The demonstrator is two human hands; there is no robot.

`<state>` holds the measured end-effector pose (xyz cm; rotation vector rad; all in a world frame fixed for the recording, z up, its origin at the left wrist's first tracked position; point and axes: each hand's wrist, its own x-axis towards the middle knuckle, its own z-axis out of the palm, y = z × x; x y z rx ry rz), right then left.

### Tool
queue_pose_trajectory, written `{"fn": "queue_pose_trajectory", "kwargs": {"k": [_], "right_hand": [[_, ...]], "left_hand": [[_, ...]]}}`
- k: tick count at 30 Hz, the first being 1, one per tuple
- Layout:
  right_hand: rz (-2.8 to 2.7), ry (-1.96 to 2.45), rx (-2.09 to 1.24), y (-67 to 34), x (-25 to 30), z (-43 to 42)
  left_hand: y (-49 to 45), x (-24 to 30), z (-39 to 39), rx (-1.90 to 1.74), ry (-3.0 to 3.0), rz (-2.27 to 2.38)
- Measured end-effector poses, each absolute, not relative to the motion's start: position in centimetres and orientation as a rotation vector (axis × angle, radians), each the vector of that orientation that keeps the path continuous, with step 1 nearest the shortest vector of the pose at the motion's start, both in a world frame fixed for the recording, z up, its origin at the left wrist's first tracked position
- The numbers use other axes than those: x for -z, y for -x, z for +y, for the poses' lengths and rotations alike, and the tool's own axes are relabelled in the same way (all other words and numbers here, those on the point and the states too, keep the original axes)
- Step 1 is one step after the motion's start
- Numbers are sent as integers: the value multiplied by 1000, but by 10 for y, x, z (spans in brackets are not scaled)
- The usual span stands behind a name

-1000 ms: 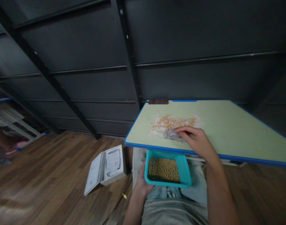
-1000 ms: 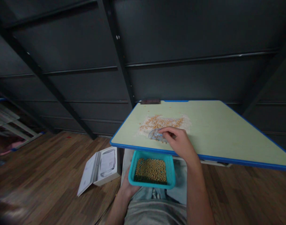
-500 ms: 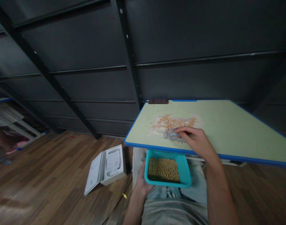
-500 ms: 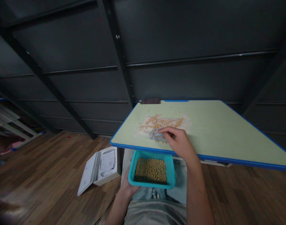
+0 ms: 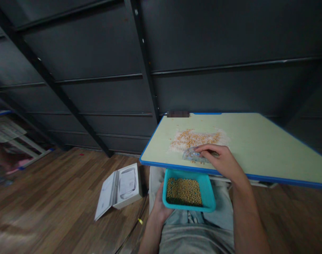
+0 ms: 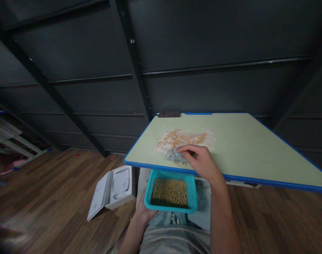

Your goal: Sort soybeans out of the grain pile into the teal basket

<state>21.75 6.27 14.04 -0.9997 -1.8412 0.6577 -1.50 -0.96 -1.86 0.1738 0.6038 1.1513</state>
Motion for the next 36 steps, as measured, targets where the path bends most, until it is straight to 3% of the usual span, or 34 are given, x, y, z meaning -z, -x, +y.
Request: {"fn": "queue_pose_trajectory", "kwargs": {"k": [36], "right_hand": [[-1857, 1005, -709, -216, -143, 61]], "left_hand": [[14, 11, -10, -1139, -214, 624]]}}
